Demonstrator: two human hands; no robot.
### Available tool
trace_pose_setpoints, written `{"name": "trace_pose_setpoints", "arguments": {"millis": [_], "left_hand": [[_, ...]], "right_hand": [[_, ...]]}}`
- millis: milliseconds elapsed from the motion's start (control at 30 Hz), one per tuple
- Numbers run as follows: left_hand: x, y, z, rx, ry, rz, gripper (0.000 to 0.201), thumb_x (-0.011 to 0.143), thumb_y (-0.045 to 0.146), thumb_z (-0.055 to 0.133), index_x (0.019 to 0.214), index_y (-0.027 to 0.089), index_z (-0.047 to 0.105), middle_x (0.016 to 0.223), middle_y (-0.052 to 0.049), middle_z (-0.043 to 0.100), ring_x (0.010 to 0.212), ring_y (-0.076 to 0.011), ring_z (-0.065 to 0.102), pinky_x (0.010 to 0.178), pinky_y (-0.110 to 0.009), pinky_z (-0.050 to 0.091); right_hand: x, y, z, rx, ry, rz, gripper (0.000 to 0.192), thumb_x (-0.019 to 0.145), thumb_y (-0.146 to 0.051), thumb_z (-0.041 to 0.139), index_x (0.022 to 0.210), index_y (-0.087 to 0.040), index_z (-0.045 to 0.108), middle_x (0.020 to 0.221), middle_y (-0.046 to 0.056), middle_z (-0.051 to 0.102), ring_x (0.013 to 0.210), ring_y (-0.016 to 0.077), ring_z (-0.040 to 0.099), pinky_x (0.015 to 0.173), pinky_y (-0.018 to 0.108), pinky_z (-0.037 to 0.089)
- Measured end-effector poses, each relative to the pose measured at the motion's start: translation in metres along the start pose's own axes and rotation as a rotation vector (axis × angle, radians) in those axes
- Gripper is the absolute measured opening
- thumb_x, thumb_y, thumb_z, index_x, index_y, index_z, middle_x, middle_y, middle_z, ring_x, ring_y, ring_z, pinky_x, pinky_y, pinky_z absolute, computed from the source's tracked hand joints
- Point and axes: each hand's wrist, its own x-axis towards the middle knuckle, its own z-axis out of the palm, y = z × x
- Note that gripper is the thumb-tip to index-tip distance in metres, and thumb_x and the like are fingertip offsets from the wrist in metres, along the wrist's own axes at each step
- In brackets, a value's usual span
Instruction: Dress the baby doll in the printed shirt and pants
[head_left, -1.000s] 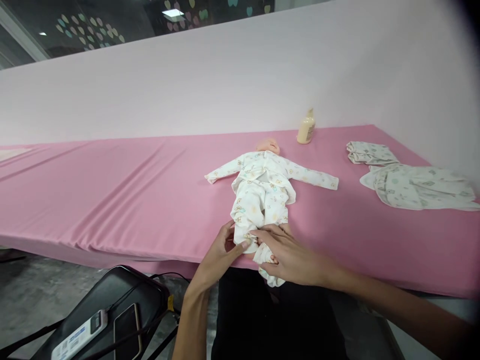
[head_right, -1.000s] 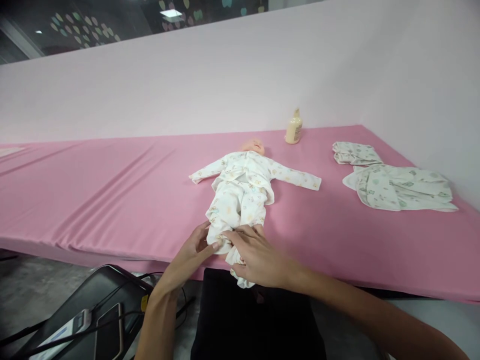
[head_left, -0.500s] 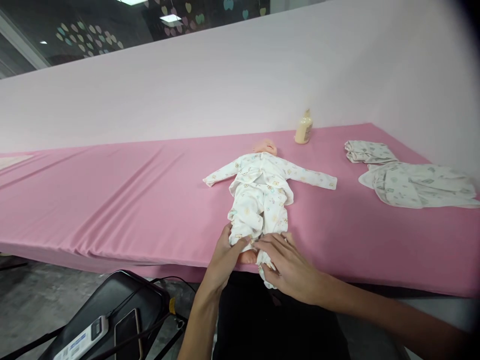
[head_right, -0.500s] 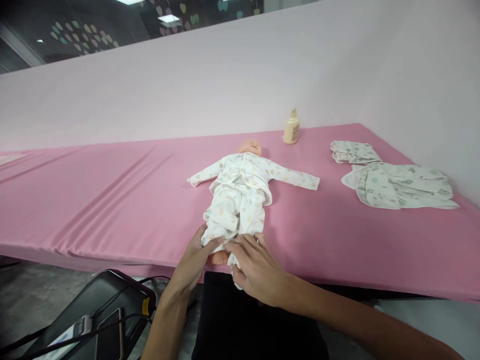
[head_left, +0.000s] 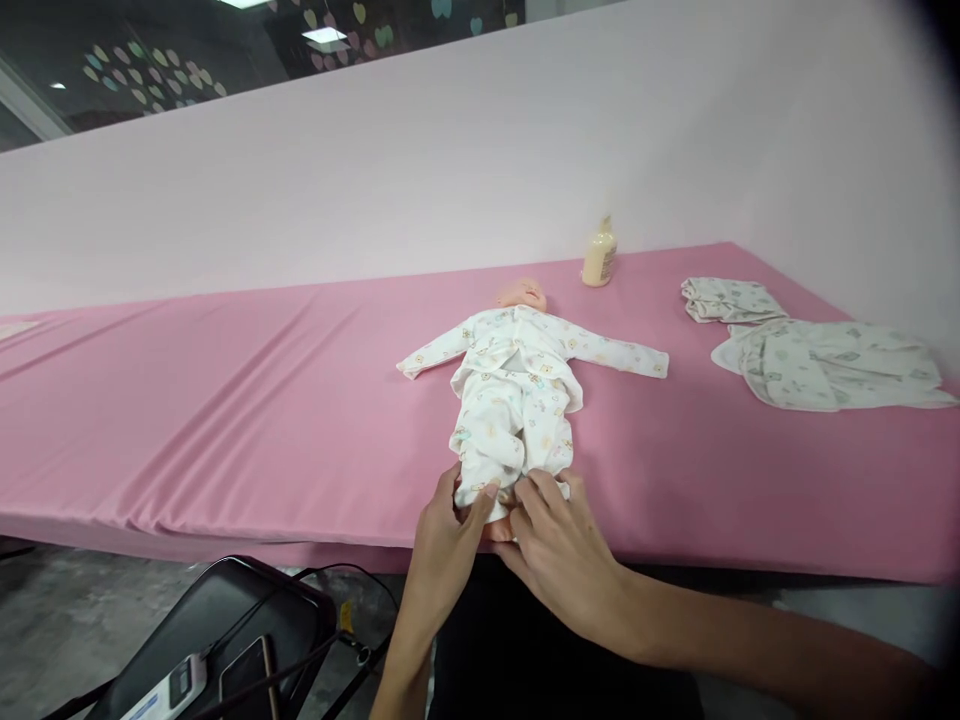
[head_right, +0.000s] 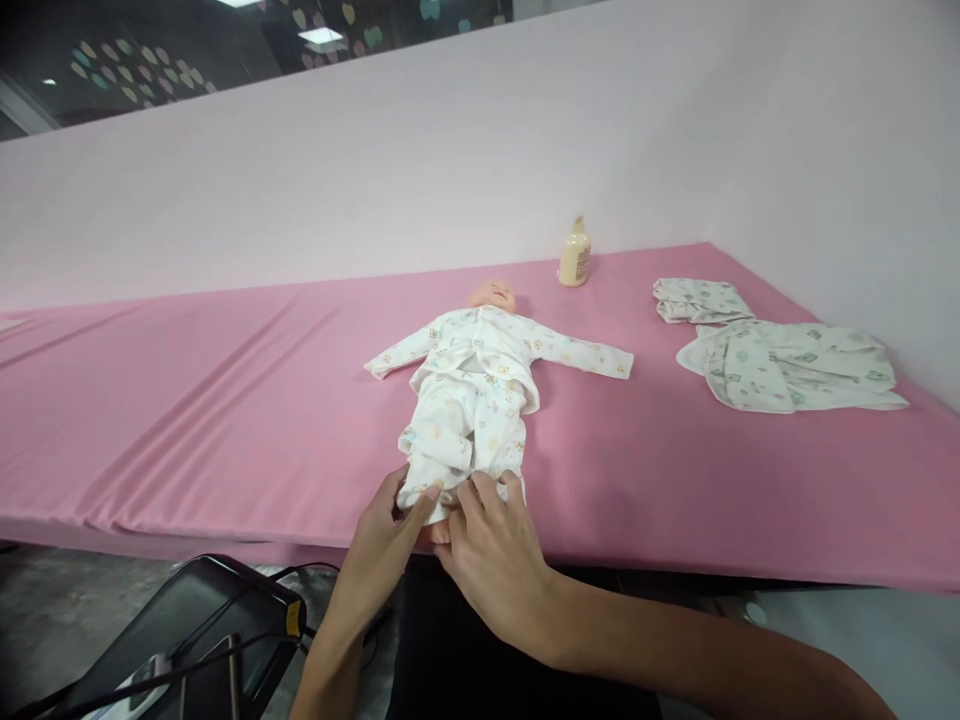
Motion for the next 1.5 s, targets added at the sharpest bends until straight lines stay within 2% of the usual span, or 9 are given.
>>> {"name": "trace_pose_setpoints", "arguments": {"millis": [133, 500, 667, 800, 900, 1033, 1200, 1333, 1500], "left_hand": [[0.000, 0.002, -0.002, -0.017, -0.048, 0.004, 0.049, 0.093, 0.052, 0.049, 0.131, 0.022, 0.051, 0.118, -0.006, 0.066, 0.100, -0.0214, 0.064, 0.086, -0.032, 0.048], [-0.002, 0.008, -0.001, 0.265, -0.023, 0.135, 0.040, 0.099, 0.049, 0.034, 0.098, 0.020, 0.062, 0.086, -0.004, 0.067, 0.081, -0.0222, 0.059, 0.076, -0.033, 0.041], [-0.019, 0.008, -0.002, 0.289, -0.040, 0.094, 0.046, 0.096, 0.050, 0.041, 0.132, 0.024, 0.052, 0.113, -0.009, 0.066, 0.102, -0.0271, 0.060, 0.086, -0.039, 0.045], [-0.036, -0.002, 0.003, 0.295, -0.024, 0.104, 0.068, 0.092, 0.047, 0.052, 0.152, 0.030, 0.025, 0.147, -0.011, 0.044, 0.133, -0.0291, 0.045, 0.105, -0.045, 0.040], [-0.040, -0.012, 0.010, 0.356, -0.012, 0.149, 0.072, 0.094, 0.043, 0.049, 0.155, 0.032, 0.012, 0.157, -0.009, 0.029, 0.143, -0.0272, 0.033, 0.112, -0.047, 0.036], [-0.039, -0.022, 0.021, 0.425, 0.088, 0.185, 0.073, 0.096, 0.041, 0.046, 0.156, 0.033, 0.005, 0.159, -0.009, 0.024, 0.144, -0.0267, 0.029, 0.112, -0.049, 0.037], [-0.036, -0.035, 0.035, 0.479, 0.219, 0.279, 0.076, 0.093, 0.040, 0.052, 0.155, 0.028, 0.010, 0.155, -0.013, 0.031, 0.140, -0.0312, 0.036, 0.107, -0.053, 0.040], [-0.028, -0.045, 0.049, 0.502, 0.400, 0.325, 0.075, 0.090, 0.040, 0.056, 0.153, 0.026, 0.018, 0.149, -0.016, 0.039, 0.133, -0.0347, 0.042, 0.104, -0.056, 0.040], [-0.014, -0.050, 0.062, 0.450, 0.515, 0.325, 0.063, 0.089, 0.040, 0.053, 0.146, 0.022, 0.032, 0.141, -0.019, 0.044, 0.129, -0.0367, 0.044, 0.104, -0.056, 0.038]], "right_hand": [[0.003, 0.002, 0.004, 0.021, -0.012, 0.004, 0.013, 0.093, -0.021, 0.051, 0.097, -0.017, 0.063, 0.098, 0.008, 0.059, 0.099, 0.0263, 0.046, 0.086, 0.047, 0.032], [-0.001, 0.009, 0.013, 0.227, 0.038, 0.031, 0.016, 0.098, -0.022, 0.045, 0.091, -0.018, 0.058, 0.094, 0.005, 0.059, 0.094, 0.0210, 0.046, 0.087, 0.041, 0.030], [-0.003, 0.011, 0.013, 0.233, 0.048, -0.009, 0.013, 0.095, -0.015, 0.048, 0.089, -0.018, 0.059, 0.095, 0.004, 0.061, 0.098, 0.0212, 0.047, 0.090, 0.041, 0.029], [-0.003, 0.015, 0.009, 0.270, 0.023, -0.022, 0.011, 0.092, -0.013, 0.050, 0.092, -0.019, 0.059, 0.100, 0.005, 0.061, 0.102, 0.0219, 0.047, 0.091, 0.041, 0.030], [-0.003, 0.020, 0.004, 0.303, -0.055, -0.073, 0.014, 0.092, -0.012, 0.051, 0.098, -0.020, 0.060, 0.106, 0.005, 0.061, 0.104, 0.0220, 0.047, 0.093, 0.041, 0.031], [-0.003, 0.029, -0.001, 0.317, -0.106, -0.178, 0.023, 0.093, -0.012, 0.047, 0.111, -0.019, 0.060, 0.110, 0.007, 0.061, 0.108, 0.0225, 0.048, 0.096, 0.041, 0.034], [-0.007, 0.044, -0.016, 0.438, -0.095, -0.228, 0.027, 0.090, -0.011, 0.049, 0.113, -0.021, 0.060, 0.111, 0.005, 0.063, 0.110, 0.0183, 0.052, 0.098, 0.037, 0.040], [0.005, 0.066, -0.024, 0.598, 0.070, -0.195, 0.018, 0.092, -0.017, 0.051, 0.107, -0.021, 0.061, 0.105, 0.005, 0.066, 0.102, 0.0161, 0.059, 0.092, 0.034, 0.047], [0.057, 0.094, -0.017, 0.447, 0.229, -0.051, 0.027, 0.098, -0.028, 0.047, 0.120, -0.020, 0.060, 0.120, 0.008, 0.065, 0.114, 0.0187, 0.057, 0.101, 0.039, 0.045]]}}
